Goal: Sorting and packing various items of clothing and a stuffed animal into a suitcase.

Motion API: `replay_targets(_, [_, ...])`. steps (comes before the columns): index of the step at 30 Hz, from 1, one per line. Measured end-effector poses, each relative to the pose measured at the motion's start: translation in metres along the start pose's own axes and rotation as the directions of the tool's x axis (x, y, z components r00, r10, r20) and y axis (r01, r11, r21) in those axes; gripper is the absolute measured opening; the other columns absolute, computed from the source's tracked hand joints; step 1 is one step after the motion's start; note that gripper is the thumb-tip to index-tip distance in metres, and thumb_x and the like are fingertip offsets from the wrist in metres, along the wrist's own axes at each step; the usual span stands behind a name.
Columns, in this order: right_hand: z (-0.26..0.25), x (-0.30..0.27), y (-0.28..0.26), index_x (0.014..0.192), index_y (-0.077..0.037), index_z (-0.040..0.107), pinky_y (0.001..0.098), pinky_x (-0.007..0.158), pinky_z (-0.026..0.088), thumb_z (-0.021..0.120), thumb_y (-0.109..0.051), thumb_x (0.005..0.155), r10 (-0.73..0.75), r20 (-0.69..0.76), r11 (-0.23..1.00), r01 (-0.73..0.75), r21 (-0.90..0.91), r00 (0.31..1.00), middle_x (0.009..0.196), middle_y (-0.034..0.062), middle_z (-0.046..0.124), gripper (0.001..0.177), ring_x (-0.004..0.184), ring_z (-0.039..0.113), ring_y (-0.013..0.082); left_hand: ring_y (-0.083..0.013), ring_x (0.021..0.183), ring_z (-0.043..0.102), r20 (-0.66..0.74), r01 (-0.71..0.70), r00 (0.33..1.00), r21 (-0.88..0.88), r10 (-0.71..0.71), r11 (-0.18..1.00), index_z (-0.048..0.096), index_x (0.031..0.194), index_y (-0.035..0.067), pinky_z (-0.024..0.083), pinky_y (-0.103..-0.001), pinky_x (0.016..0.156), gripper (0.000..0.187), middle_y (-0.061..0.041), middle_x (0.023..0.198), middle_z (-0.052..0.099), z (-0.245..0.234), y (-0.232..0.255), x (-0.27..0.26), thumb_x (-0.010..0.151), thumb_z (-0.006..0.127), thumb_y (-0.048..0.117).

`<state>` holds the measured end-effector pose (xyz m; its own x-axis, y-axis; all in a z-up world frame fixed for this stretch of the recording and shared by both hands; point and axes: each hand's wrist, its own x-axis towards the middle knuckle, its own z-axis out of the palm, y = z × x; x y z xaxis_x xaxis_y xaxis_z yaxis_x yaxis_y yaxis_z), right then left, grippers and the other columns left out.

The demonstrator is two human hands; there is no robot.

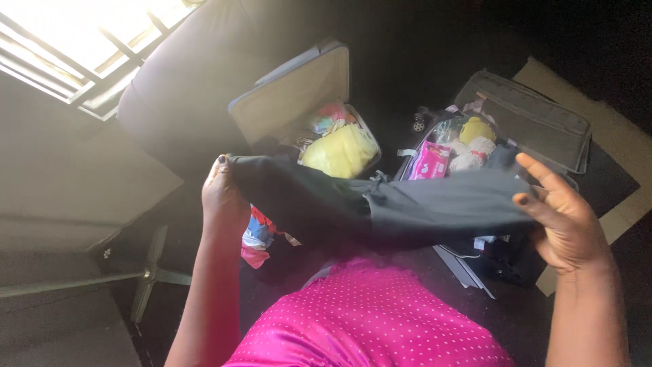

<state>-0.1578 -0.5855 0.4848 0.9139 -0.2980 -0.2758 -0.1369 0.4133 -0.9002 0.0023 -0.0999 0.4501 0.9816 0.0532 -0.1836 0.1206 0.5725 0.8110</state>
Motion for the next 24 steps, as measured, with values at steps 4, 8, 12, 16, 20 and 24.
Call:
replay_targets(4, [-0.038,0.019,0.032,0.149,-0.013,0.061,0.0349,0.104,0.04,0.073,-0.014,0.092,-0.069,-0.017,0.96,0.061,-0.274,0.998,0.121,0.0067,0.065,0.058,0.114,0.056,0.0155,-0.0206,0.097,0.066,0.158,-0.048,0.986,-0.009,0.049,0.999,0.058,0.11,0.004,0.056,-0.039,0.093,0.017,-0.009,0.104,0.066,-0.001,-0.006,0.004,0.112,0.048,0.018])
replay_targets(8, [-0.037,0.02,0.033,0.133,-0.008,0.064,0.0368,0.111,0.041,0.063,-0.021,0.109,-0.187,0.042,0.854,0.184,-0.486,0.981,0.125,0.007,0.066,0.027,0.118,0.057,0.0179,-0.0204,0.095,0.067,0.104,-0.12,0.987,-0.012,0.12,0.993,0.057,0.108,0.008,0.057,-0.04,0.09,0.015,-0.008,0.101,0.065,-0.01,-0.003,0.02,0.111,0.05,0.02])
replay_targets(12, [-0.012,0.006,0.028,0.111,-0.007,0.075,0.0376,0.103,0.043,0.064,-0.022,0.095,0.247,0.114,0.688,-0.092,-0.72,0.962,0.128,0.001,0.073,0.025,0.127,0.06,0.0156,-0.0191,0.095,0.064,0.044,-0.243,0.97,0.07,0.24,0.968,0.058,0.113,0.007,0.054,-0.038,0.087,0.016,-0.008,0.103,0.062,-0.015,0.017,0.027,0.116,0.051,0.021])
replay_targets(16, [-0.036,0.014,0.057,0.115,-0.015,0.075,0.0341,0.1,0.051,0.084,-0.02,0.07,0.262,0.196,0.157,0.158,-0.975,0.945,0.115,0.0055,0.071,0.047,0.113,0.068,0.0191,-0.015,0.103,0.066,0.013,-0.348,0.936,0.206,0.353,0.915,0.058,0.114,0.007,0.056,-0.034,0.093,0.016,-0.007,0.115,0.068,0.005,0.038,0.019,0.115,0.047,0.018])
replay_targets(20, [-0.032,0.01,0.049,0.111,-0.005,0.071,0.0353,0.103,0.051,0.079,-0.008,0.077,-0.253,0.278,0.194,0.33,-0.924,0.927,0.119,0.0102,0.068,0.035,0.115,0.066,0.0216,-0.0158,0.087,0.065,-0.028,-0.379,0.922,0.13,0.385,0.916,0.053,0.104,0.009,0.062,-0.035,0.09,0.013,-0.008,0.094,0.064,0.016,0.048,0.012,0.111,0.044,0.016])
replay_targets(24, [-0.01,-0.001,0.044,0.117,-0.004,0.067,0.0394,0.113,0.045,0.065,0.002,0.092,-0.466,0.236,0.624,0.506,-0.595,0.853,0.14,0.0114,0.064,0.026,0.132,0.059,0.0248,-0.0099,0.084,0.056,-0.01,-0.435,0.868,0.465,0.496,0.771,0.054,0.109,0.009,0.05,-0.026,0.076,0.017,-0.002,0.094,0.057,0.001,0.059,0.002,0.116,0.042,0.018])
